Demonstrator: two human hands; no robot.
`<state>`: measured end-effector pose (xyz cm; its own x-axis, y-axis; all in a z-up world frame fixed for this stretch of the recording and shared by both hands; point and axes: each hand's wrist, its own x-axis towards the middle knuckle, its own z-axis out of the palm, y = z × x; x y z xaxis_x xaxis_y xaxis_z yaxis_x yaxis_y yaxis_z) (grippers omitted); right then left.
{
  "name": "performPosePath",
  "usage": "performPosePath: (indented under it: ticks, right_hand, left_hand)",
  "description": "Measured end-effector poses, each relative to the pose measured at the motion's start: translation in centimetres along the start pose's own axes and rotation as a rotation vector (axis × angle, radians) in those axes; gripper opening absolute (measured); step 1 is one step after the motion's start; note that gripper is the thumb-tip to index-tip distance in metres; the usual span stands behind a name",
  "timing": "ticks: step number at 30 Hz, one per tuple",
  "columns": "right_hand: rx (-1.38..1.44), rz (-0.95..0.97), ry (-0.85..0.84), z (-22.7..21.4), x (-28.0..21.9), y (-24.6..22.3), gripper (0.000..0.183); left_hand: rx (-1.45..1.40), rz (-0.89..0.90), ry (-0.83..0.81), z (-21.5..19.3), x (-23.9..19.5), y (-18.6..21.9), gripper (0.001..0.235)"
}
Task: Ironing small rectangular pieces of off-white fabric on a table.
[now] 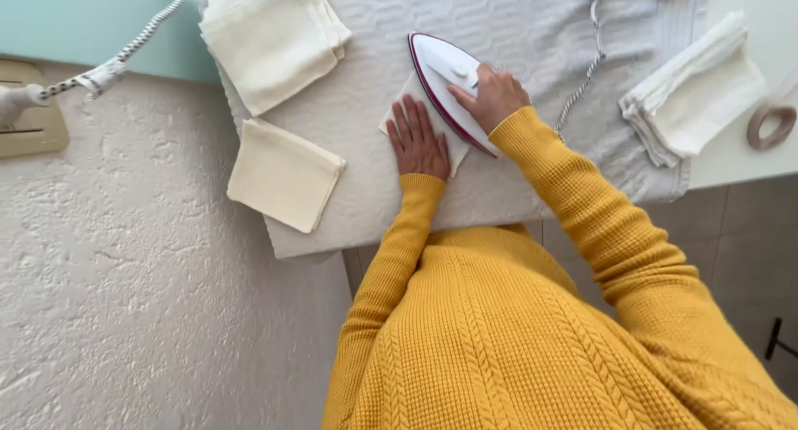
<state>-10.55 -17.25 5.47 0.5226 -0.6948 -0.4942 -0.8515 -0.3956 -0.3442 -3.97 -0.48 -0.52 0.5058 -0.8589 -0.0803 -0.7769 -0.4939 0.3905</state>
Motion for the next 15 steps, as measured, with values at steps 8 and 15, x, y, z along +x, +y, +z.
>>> performPosePath:
  ticks: [8, 15]
  right_hand:
    - [-0.037, -0.129, 0.269, 0.0, 2.7, -0.5, 0.061]
    - [-0.021, 0.023, 0.103, 0.6, 2.9, -0.6, 0.063]
  left_hand:
    - [-0.01, 0.052, 0.083, 0.9, 0.2, -0.5, 0.072]
    - [0.021, 0.003, -0.022, 0.9, -0.4, -0.2, 0.073]
